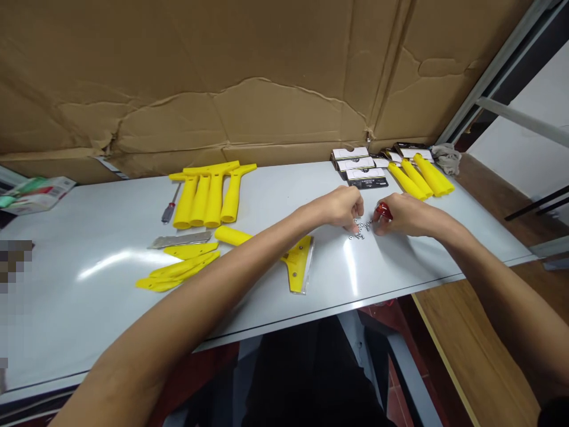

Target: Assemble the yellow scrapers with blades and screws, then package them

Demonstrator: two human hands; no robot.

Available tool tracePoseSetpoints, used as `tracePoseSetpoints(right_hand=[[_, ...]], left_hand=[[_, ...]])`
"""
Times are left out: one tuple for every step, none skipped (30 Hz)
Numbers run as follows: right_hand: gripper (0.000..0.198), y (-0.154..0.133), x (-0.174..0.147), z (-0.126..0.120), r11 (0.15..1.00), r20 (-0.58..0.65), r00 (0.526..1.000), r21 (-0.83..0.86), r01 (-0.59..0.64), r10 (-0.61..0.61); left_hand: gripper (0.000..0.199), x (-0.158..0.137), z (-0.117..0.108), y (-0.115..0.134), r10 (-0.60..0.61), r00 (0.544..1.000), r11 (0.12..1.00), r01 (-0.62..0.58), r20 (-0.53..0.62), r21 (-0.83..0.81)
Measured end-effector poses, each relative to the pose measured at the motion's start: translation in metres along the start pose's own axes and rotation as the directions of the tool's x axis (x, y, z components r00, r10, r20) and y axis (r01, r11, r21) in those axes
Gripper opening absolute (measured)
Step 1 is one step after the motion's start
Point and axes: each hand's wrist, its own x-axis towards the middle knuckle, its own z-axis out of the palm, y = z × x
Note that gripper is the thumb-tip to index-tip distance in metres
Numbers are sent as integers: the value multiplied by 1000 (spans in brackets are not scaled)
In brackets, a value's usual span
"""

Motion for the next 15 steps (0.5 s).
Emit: tracePoseSetpoints(right_hand=[[23,-1,-2,-1,1000,-2,1000,-5,-3,3],[25,-2,-4,-2,1000,0,1000,-14,-6,6],[27,-3,-4,-2,1000,4,1000,-24,-10,10],[29,-4,-4,-1,999,8,1000,-35,-14,14],[29,-6,-3,0,999,13,1000,-47,-18,19],[28,-8,-2,1,998,16,1000,-58,-25,25],[27,-9,-2,1,998,17,999,-64,-28,29],[27,-11,-2,0,998,12,999,-62,-31,31],[29,-13,-4,-3,998,-1,999,-54,-38,38],[32,-15,-8,-9,998,-23,999,-39,-46,45],[35,-18,-14,-17,999,-56,997,-16,-49,48],[38,-20,-23,-28,998,-110,992,16,-54,56],[41,-24,-32,-40,998,-167,985,48,-41,49],[44,-28,-42,-55,996,-244,969,93,-10,32],[51,-32,-51,-69,990,-353,935,141,12,39]], left_hand=[[51,-3,-1,0,-3,1000,1000,2,29,28],[61,-6,-1,1,-9,999,999,7,49,52],[66,-9,0,3,-15,998,998,11,54,68],[66,-10,1,5,-21,999,997,18,45,73],[60,-9,3,6,-22,999,998,20,27,68],[53,-8,5,8,-18,1000,998,18,5,53],[47,-5,7,10,-11,1000,999,12,-13,35],[42,-3,8,11,-3,1000,1000,3,-26,17],[38,-2,8,11,5,999,1000,-5,-38,3],[36,-2,6,10,17,998,1000,-17,-53,-6],[34,-4,3,8,36,996,999,-36,-78,-4],[31,-10,-2,5,59,992,998,-58,-112,7],[26,-19,-9,0,92,984,996,-89,-152,27],[22,-31,-18,-5,129,973,991,-121,-193,54],[19,-47,-26,-12,157,963,987,-144,-219,71]])
